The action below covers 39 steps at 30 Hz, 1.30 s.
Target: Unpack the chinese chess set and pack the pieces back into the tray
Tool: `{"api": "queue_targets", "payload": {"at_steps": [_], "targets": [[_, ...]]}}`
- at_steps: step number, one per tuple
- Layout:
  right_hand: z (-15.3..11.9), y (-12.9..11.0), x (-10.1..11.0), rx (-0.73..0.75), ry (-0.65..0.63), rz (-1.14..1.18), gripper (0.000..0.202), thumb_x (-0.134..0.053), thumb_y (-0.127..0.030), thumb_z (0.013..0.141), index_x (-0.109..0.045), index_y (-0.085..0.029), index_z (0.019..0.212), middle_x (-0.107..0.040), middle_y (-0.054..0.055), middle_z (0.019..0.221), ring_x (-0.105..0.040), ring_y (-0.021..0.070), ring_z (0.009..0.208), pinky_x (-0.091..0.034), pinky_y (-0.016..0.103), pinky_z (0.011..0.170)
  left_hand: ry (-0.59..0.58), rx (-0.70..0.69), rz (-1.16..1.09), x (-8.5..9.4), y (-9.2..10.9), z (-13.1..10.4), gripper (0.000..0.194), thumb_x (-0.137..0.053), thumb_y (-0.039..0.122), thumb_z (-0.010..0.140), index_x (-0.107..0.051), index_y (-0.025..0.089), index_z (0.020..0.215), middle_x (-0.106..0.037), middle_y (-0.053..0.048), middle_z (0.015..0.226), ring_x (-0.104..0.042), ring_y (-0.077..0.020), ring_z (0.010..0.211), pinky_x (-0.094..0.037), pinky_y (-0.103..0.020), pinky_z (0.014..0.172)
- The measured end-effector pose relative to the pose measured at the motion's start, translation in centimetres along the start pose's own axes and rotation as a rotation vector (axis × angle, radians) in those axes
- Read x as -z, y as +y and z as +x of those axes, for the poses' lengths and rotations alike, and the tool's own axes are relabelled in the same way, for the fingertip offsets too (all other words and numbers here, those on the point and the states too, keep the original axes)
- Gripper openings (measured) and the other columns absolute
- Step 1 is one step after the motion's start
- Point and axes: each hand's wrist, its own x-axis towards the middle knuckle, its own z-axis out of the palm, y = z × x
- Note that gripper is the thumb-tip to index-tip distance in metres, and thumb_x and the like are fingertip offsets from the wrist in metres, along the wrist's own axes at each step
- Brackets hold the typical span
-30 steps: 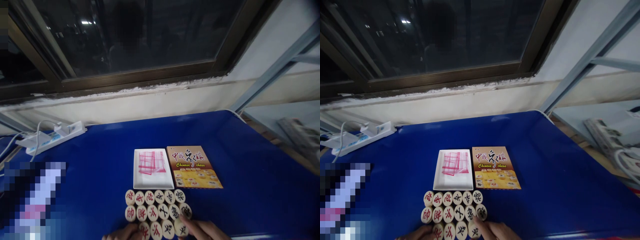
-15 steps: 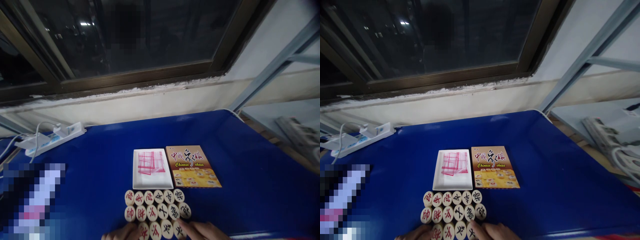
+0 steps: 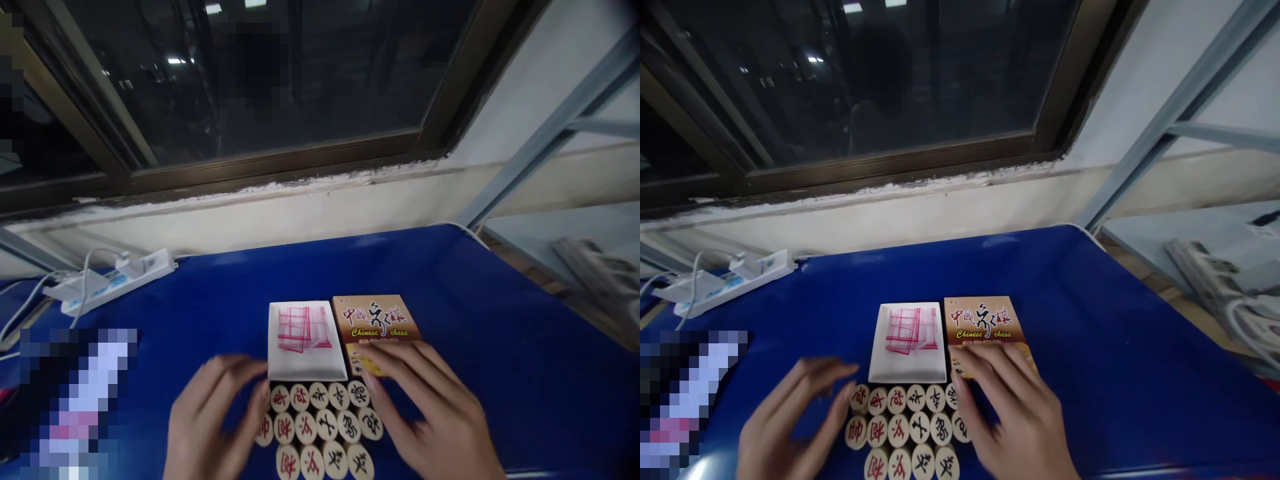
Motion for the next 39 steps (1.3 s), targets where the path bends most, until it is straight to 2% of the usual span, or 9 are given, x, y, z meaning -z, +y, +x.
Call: {"api": "queue_targets", "payload": {"at_steps": [4, 7, 10, 18, 21, 24, 27, 33, 39], "targets": [[5.5, 2.5, -2.5, 0.083, -0.25, -0.066, 0.031, -0.053, -0.022, 0.098, -0.062, -0.016, 0.127, -0.07, 0.01, 0.117, -0.062, 0.0275, 0.112, -0.055, 0.046, 0.09, -0.186, -0.024, 0.041, -2.4, -3.5, 6.8, 0.019, -0.054, 0.028, 0.1, -0.065, 0.022, 0.114, -0.068, -0.005, 0.108, -0.065, -0.0159, 0.081, -0.054, -0.029, 0.07], [7.5, 4.0, -4.7, 0.124, -0.415, -0.05, 0.031, -0.053, -0.019, 0.096, -0.063, -0.016, 0.126, -0.071, 0.009, 0.113, -0.063, 0.0295, 0.107, -0.055, 0.05, 0.086, -0.253, -0.026, 0.098, -4.7, -5.7, 8.6, 0.014, -0.059, 0.026, 0.096, -0.07, 0.021, 0.103, -0.068, -0.003, 0.09, -0.062, -0.0189, 0.079, -0.052, -0.034, 0.075], [7.9, 4.8, -6.1, 0.13, -0.452, -0.023, 0.032, -0.054, -0.014, 0.095, -0.063, -0.018, 0.125, -0.072, 0.008, 0.11, -0.063, 0.0279, 0.104, -0.053, 0.05, 0.088, -0.287, -0.026, 0.111, -5.8, -6.8, 8.2, 0.014, -0.058, 0.025, 0.096, -0.07, 0.021, 0.088, -0.064, -0.001, 0.076, -0.059, -0.0177, 0.072, -0.05, -0.034, 0.075], [7.9, 5.0, -6.9, 0.103, -0.393, 0.008, 0.033, -0.052, -0.017, 0.1, -0.056, -0.019, 0.133, -0.071, 0.006, 0.108, -0.063, 0.0259, 0.098, -0.049, 0.048, 0.087, -0.295, -0.029, 0.126, -5.6, -6.8, 7.4, 0.021, -0.05, 0.028, 0.101, -0.069, 0.02, 0.094, -0.069, -0.004, 0.087, -0.06, -0.0208, 0.08, -0.048, -0.038, 0.076], [8.0, 5.0, -6.8, 0.101, -0.369, 0.026, 0.026, -0.051, -0.018, 0.101, -0.058, -0.02, 0.126, -0.07, 0.005, 0.109, -0.062, 0.0244, 0.099, -0.048, 0.045, 0.086, -0.285, -0.017, 0.113, -5.5, -6.8, 7.5, 0.024, -0.048, 0.03, 0.102, -0.068, 0.02, 0.095, -0.07, -0.005, 0.09, -0.062, -0.0207, 0.08, -0.048, -0.038, 0.077], [8.1, 4.8, -6.4, 0.107, -0.356, 0.051, 0.012, -0.049, -0.019, 0.101, -0.061, -0.02, 0.106, -0.068, 0.003, 0.102, -0.061, 0.0212, 0.093, -0.046, 0.04, 0.081, -0.287, -0.009, 0.081, -5.5, -6.9, 7.5, 0.022, -0.049, 0.03, 0.102, -0.068, 0.02, 0.095, -0.07, -0.004, 0.09, -0.063, -0.0199, 0.08, -0.05, -0.038, 0.079], [8.0, 4.6, -5.9, 0.121, -0.365, 0.078, 0.015, -0.048, -0.019, 0.101, -0.059, -0.02, 0.092, -0.065, 0.002, 0.096, -0.058, 0.0186, 0.087, -0.045, 0.038, 0.08, -0.297, -0.002, 0.049, -5.6, -7.1, 7.5, 0.019, -0.053, 0.028, 0.1, -0.067, 0.021, 0.09, -0.07, -0.002, 0.087, -0.064, -0.0182, 0.078, -0.051, -0.036, 0.079], [7.5, 4.2, -6.1, 0.16, -0.391, 0.04, 0.011, -0.055, -0.018, 0.097, -0.065, -0.022, 0.095, -0.065, 0.004, 0.109, -0.059, 0.0225, 0.098, -0.044, 0.041, 0.082, -0.28, 0.012, 0.034, -5.6, -7.4, 7.4, 0.02, -0.051, 0.028, 0.1, -0.067, 0.021, 0.09, -0.07, -0.003, 0.088, -0.062, -0.0185, 0.079, -0.051, -0.036, 0.078], [7.6, 3.8, -6.4, 0.097, -0.437, 0.033, 0.009, -0.067, -0.014, 0.088, -0.065, -0.022, 0.092, -0.066, 0.002, 0.103, -0.06, 0.0211, 0.094, -0.048, 0.039, 0.082, -0.287, -0.001, 0.039, -5.8, -7.3, 7.2, 0.021, -0.049, 0.027, 0.1, -0.067, 0.02, 0.09, -0.068, -0.003, 0.086, -0.06, -0.02, 0.08, -0.05, -0.034, 0.072]]}}
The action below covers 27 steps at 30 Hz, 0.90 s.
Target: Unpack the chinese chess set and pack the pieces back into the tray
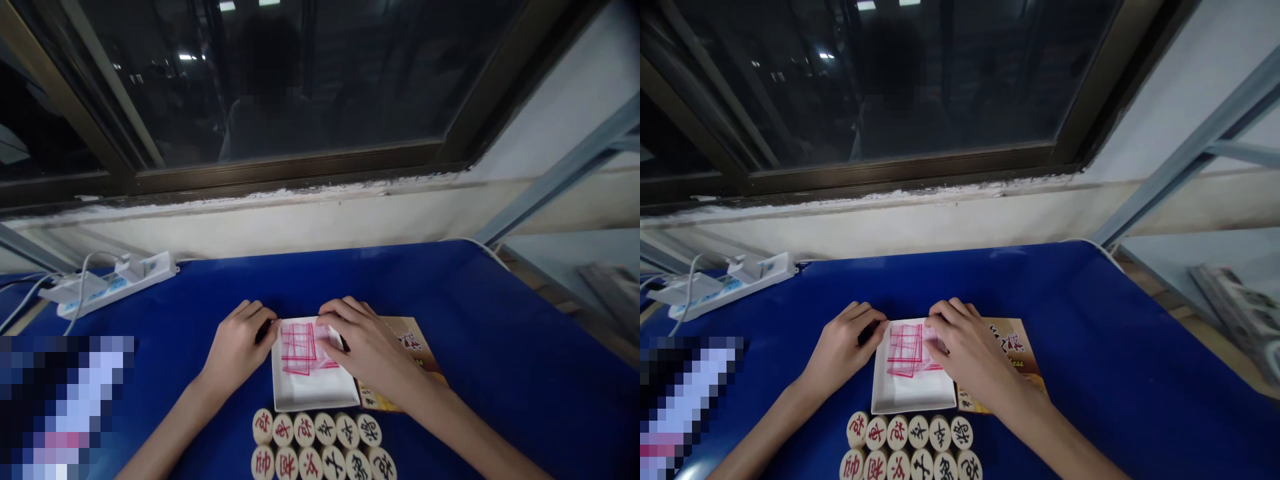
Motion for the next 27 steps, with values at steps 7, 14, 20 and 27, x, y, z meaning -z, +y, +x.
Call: {"api": "queue_targets", "payload": {"at_steps": [7, 14, 20, 27], "targets": [[0.17, -0.08, -0.24, -0.019, 0.006, 0.007, 0.017, -0.057, -0.011, 0.092, -0.061, -0.021, 0.079, -0.065, 0.003, 0.099, -0.06, 0.0199, 0.09, -0.05, 0.039, 0.08, -0.008, 0.001, -0.019, -0.22, 0.29, 0.02, 0.024, -0.046, 0.027, 0.103, -0.067, 0.02, 0.093, -0.068, -0.004, 0.088, -0.06, -0.0198, 0.082, -0.05, -0.035, 0.074], [0.23, -0.54, 0.18, -0.025, 0.028, 0.031, 0.01, -0.062, -0.013, 0.09, -0.065, -0.022, 0.087, -0.067, 0.004, 0.109, -0.061, 0.0224, 0.101, -0.051, 0.042, 0.084, -0.009, 0.009, -0.058, -0.16, 0.5, 0.0, 0.025, -0.044, 0.026, 0.103, -0.067, 0.021, 0.096, -0.067, -0.004, 0.091, -0.062, -0.0193, 0.084, -0.052, -0.033, 0.075], [0.22, -0.39, -0.12, -0.046, 0.014, 0.051, 0.015, -0.068, -0.01, 0.084, -0.068, -0.023, 0.092, -0.068, 0.004, 0.117, -0.061, 0.0263, 0.11, -0.052, 0.047, 0.088, -0.017, 0.025, -0.061, -0.25, 0.57, -0.05, 0.024, -0.045, 0.026, 0.103, -0.067, 0.021, 0.097, -0.067, -0.004, 0.091, -0.061, -0.0198, 0.083, -0.051, -0.033, 0.073], [0.12, -0.31, -0.53, -0.032, 0.041, 0.057, 0.015, -0.061, -0.009, 0.09, -0.063, -0.021, 0.08, -0.068, 0.004, 0.116, -0.062, 0.0251, 0.11, -0.052, 0.045, 0.085, -0.016, 0.036, -0.079, -0.27, 0.62, -0.09, 0.023, -0.045, 0.026, 0.103, -0.067, 0.022, 0.1, -0.067, -0.004, 0.094, -0.061, -0.0202, 0.086, -0.051, -0.034, 0.075]]}}
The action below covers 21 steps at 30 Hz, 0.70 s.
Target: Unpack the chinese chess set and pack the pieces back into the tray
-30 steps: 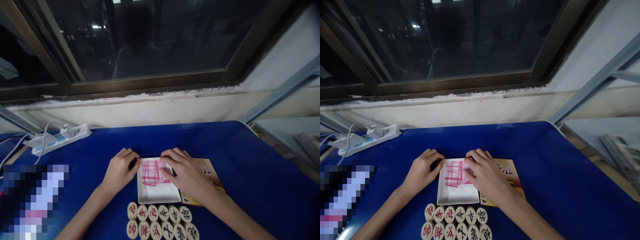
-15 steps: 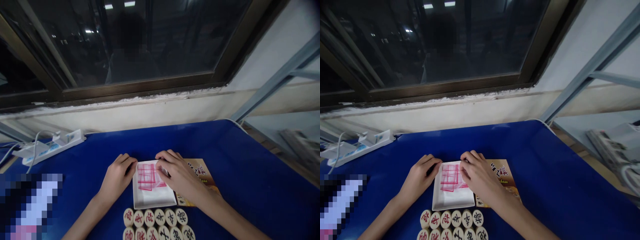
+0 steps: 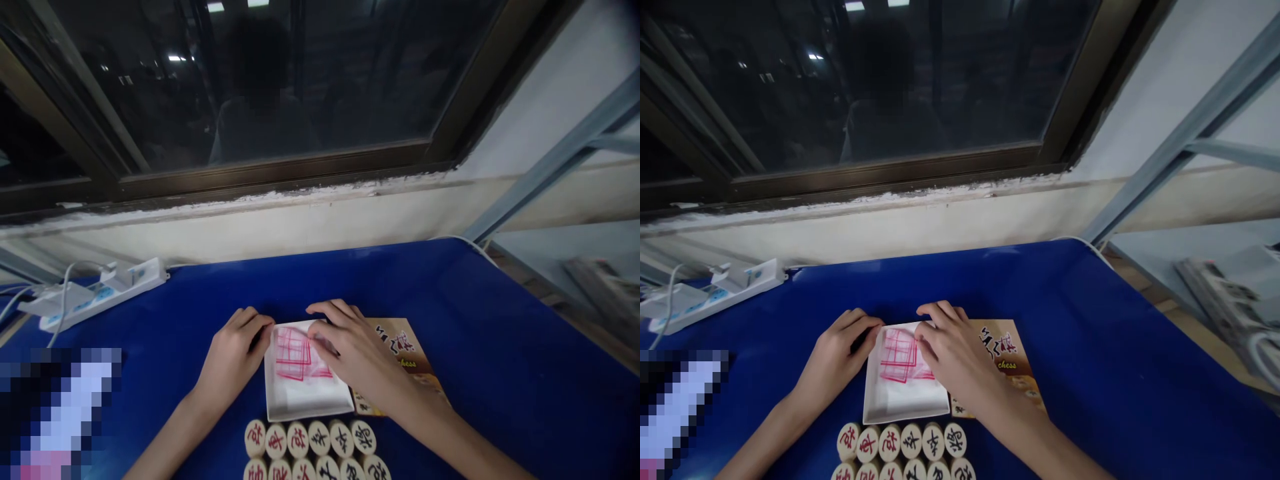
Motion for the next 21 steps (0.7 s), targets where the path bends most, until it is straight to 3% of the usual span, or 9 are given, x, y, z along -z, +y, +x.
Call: {"api": "queue_targets", "payload": {"at_steps": [6, 12, 14, 17, 21], "targets": [[0.0, -0.3, 0.9, 0.005, 0.063, 0.124, 0.016, -0.056, -0.011, 0.093, -0.06, -0.023, 0.085, -0.068, 0.003, 0.115, -0.061, 0.0236, 0.109, -0.05, 0.043, 0.087, 0.022, 0.029, -0.036, 0.1, 0.1, 0.1, 0.023, -0.047, 0.027, 0.102, -0.069, 0.022, 0.098, -0.068, -0.004, 0.093, -0.062, -0.0207, 0.085, -0.051, -0.035, 0.074], [0.3, -0.7, 2.0, -0.025, 0.084, 0.321, 0.016, -0.051, -0.02, 0.099, -0.062, -0.025, 0.089, -0.069, 0.001, 0.084, -0.063, 0.0193, 0.083, -0.049, 0.038, 0.077, 0.091, 0.071, -0.128, 1.0, 0.9, 0.1, 0.025, -0.045, 0.031, 0.104, -0.069, 0.021, 0.104, -0.067, -0.006, 0.099, -0.063, -0.0197, 0.089, -0.052, -0.034, 0.077], [0.3, -0.9, 2.3, -0.092, 0.096, 0.425, 0.015, -0.052, -0.022, 0.098, -0.065, -0.026, 0.091, -0.068, 0.001, 0.083, -0.063, 0.0178, 0.08, -0.05, 0.035, 0.073, 0.091, 0.099, -0.255, 1.4, 1.5, 0.0, 0.029, -0.046, 0.037, 0.104, -0.07, 0.022, 0.104, -0.068, -0.006, 0.099, -0.062, -0.0187, 0.085, -0.05, -0.032, 0.073], [0.2, -1.2, 2.5, -0.247, 0.091, 0.632, 0.013, -0.057, -0.028, 0.094, -0.068, -0.027, 0.1, -0.07, 0.001, 0.091, -0.063, 0.0153, 0.076, -0.052, 0.029, 0.065, -0.008, 0.179, -0.562, 1.6, 2.2, -0.1, 0.037, -0.047, 0.049, 0.101, -0.072, 0.022, 0.105, -0.07, -0.006, 0.097, -0.061, -0.0178, 0.078, -0.048, -0.031, 0.067], [0.1, -1.2, 2.3, -0.398, 0.071, 0.904, 0.025, -0.063, -0.037, 0.091, -0.066, -0.027, 0.114, -0.069, 0.003, 0.093, -0.065, 0.0149, 0.077, -0.053, 0.026, 0.062, -0.074, 0.334, -0.762, 1.0, 2.5, -0.2, 0.035, -0.066, 0.054, 0.087, -0.071, 0.02, 0.093, -0.065, -0.003, 0.076, -0.054, -0.0151, 0.065, -0.043, -0.027, 0.058]]}}
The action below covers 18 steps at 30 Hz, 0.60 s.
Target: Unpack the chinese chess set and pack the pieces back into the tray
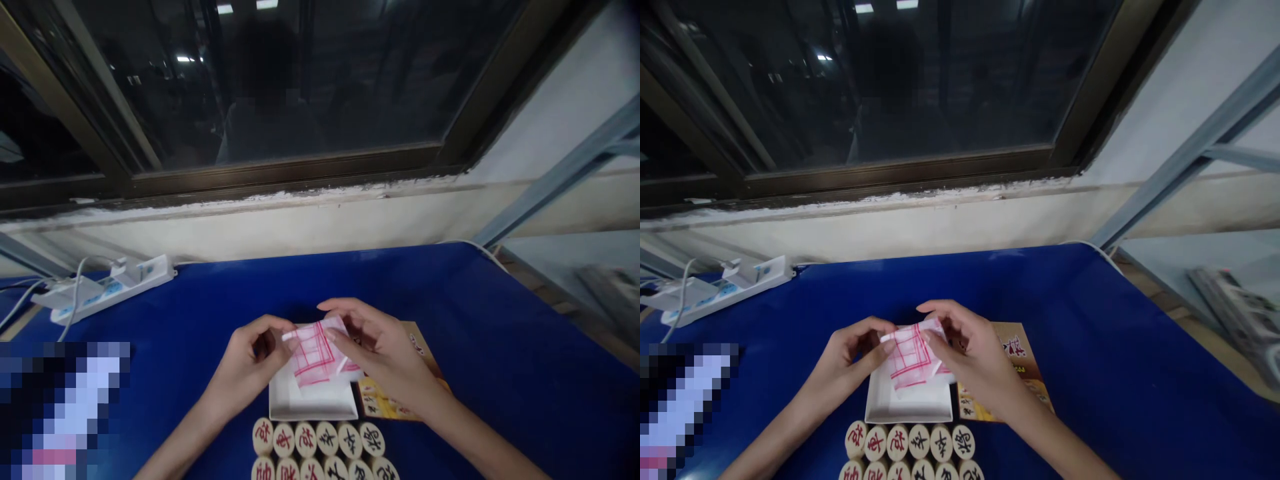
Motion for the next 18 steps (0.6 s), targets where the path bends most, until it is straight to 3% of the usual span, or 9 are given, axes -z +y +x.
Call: {"api": "queue_targets", "payload": {"at_steps": [4, 7, 10, 14, 18], "targets": [[0.1, 0.2, 0.0, -0.033, -0.075, 0.079, 0.036, -0.064, -0.037, 0.093, -0.06, -0.029, 0.127, -0.066, 0.003, 0.094, -0.062, 0.0147, 0.077, -0.053, 0.027, 0.062, 0.066, 0.019, -0.035, 0.3, -0.1, 0.1, 0.035, -0.063, 0.052, 0.089, -0.065, 0.019, 0.079, -0.06, -0.001, 0.069, -0.049, -0.0125, 0.059, -0.04, -0.024, 0.055], [0.1, 0.1, -0.1, -0.072, -0.197, 0.057, 0.017, -0.063, -0.038, 0.093, -0.067, -0.024, 0.1, -0.062, 0.001, 0.078, -0.059, 0.0134, 0.069, -0.054, 0.027, 0.061, 0.132, 0.0, -0.048, 0.9, 0.0, 0.3, 0.033, -0.061, 0.051, 0.091, -0.063, 0.019, 0.082, -0.056, 0.001, 0.068, -0.044, -0.0109, 0.057, -0.036, -0.023, 0.052], [0.2, -0.1, -0.2, -0.13, -0.22, 0.028, 0.027, -0.063, -0.041, 0.091, -0.06, -0.021, 0.074, -0.055, -0.002, 0.067, -0.056, 0.0111, 0.06, -0.052, 0.025, 0.055, 0.122, -0.015, -0.051, 1.5, 0.0, 0.3, 0.032, -0.06, 0.052, 0.091, -0.063, 0.02, 0.085, -0.052, 0.003, 0.065, -0.04, -0.0101, 0.054, -0.033, -0.023, 0.05], [0.5, -0.1, -0.5, -0.113, -0.194, 0.08, 0.023, -0.064, -0.041, 0.091, -0.063, -0.021, 0.08, -0.06, -0.001, 0.074, -0.06, 0.0117, 0.065, -0.055, 0.025, 0.059, 0.045, -0.018, -0.029, 1.8, -0.5, -0.1, 0.037, -0.061, 0.053, 0.091, -0.06, 0.02, 0.074, -0.048, 0.004, 0.06, -0.038, -0.0099, 0.052, -0.031, -0.023, 0.05], [0.5, 0.2, -0.6, -0.094, -0.213, 0.074, 0.018, -0.062, -0.039, 0.092, -0.064, -0.022, 0.085, -0.06, -0.001, 0.073, -0.059, 0.011, 0.064, -0.054, 0.024, 0.059, 0.06, -0.025, -0.002, 1.7, -1.2, -0.5, 0.041, -0.06, 0.053, 0.092, -0.056, 0.019, 0.07, -0.047, 0.003, 0.063, -0.04, -0.0109, 0.058, -0.033, -0.024, 0.054]]}}
